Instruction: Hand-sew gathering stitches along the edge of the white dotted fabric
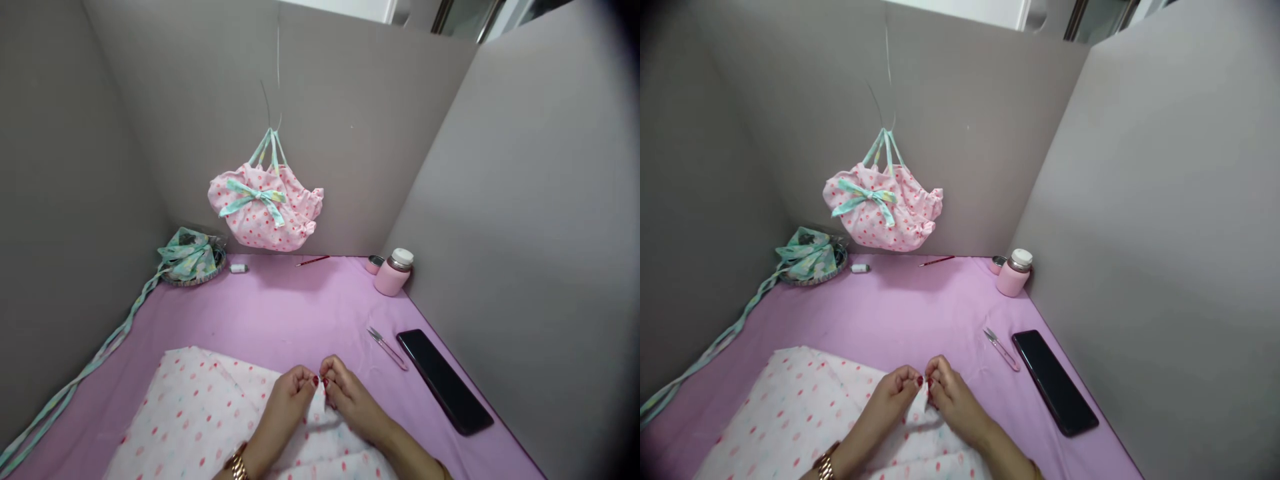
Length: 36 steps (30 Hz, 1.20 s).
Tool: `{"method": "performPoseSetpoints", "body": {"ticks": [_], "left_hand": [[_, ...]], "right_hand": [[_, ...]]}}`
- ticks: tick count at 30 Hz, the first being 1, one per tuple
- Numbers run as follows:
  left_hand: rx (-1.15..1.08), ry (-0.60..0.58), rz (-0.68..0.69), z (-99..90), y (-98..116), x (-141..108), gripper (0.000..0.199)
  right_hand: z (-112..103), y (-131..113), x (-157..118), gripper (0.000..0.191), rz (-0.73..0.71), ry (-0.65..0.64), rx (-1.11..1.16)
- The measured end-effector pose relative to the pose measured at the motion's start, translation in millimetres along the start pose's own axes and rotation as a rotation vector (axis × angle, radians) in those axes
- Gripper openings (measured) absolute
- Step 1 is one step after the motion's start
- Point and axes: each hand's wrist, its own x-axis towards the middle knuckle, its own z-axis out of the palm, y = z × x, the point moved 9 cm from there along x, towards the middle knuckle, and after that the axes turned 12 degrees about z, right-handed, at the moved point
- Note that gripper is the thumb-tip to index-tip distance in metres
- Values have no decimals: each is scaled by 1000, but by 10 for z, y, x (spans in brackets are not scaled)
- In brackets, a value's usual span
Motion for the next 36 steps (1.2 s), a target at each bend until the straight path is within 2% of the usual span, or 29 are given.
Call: {"method": "performPoseSetpoints", "body": {"ticks": [3, 5, 8, 11, 19, 24, 28, 31, 33, 36], "left_hand": [[18, 8, 21, -9, 24, 2, 18], [30, 11, 48, -13, 53, 0, 16], [59, 13, 86, -17, 86, -13, 14], [94, 10, 109, -15, 94, -34, 14], [143, -28, 139, 37, 170, -63, 15], [169, -13, 144, 10, 213, -78, 18], [144, -27, 115, 9, 148, -77, 15], [120, 11, 61, -45, 49, -36, 19], [112, 23, 44, -70, 12, -13, 20], [116, 32, 44, -90, 2, -7, 19]], "right_hand": [[-138, -234, -49, 11, -129, 210, -274], [-142, -419, -101, 14, -233, 317, -468], [19, -513, -89, 13, -259, 270, -703], [103, -495, -52, 17, -227, 227, -826], [49, -472, 4, 20, -219, 258, -631], [23, -703, -13, 25, -265, 318, -405], [-301, -977, 51, 26, -253, 453, -126], [-634, -1149, 172, 29, -217, 458, 94], [-921, -1291, 226, 32, -193, 438, 201], [-1556, -1588, 183, 32, -211, 493, 323]]}}
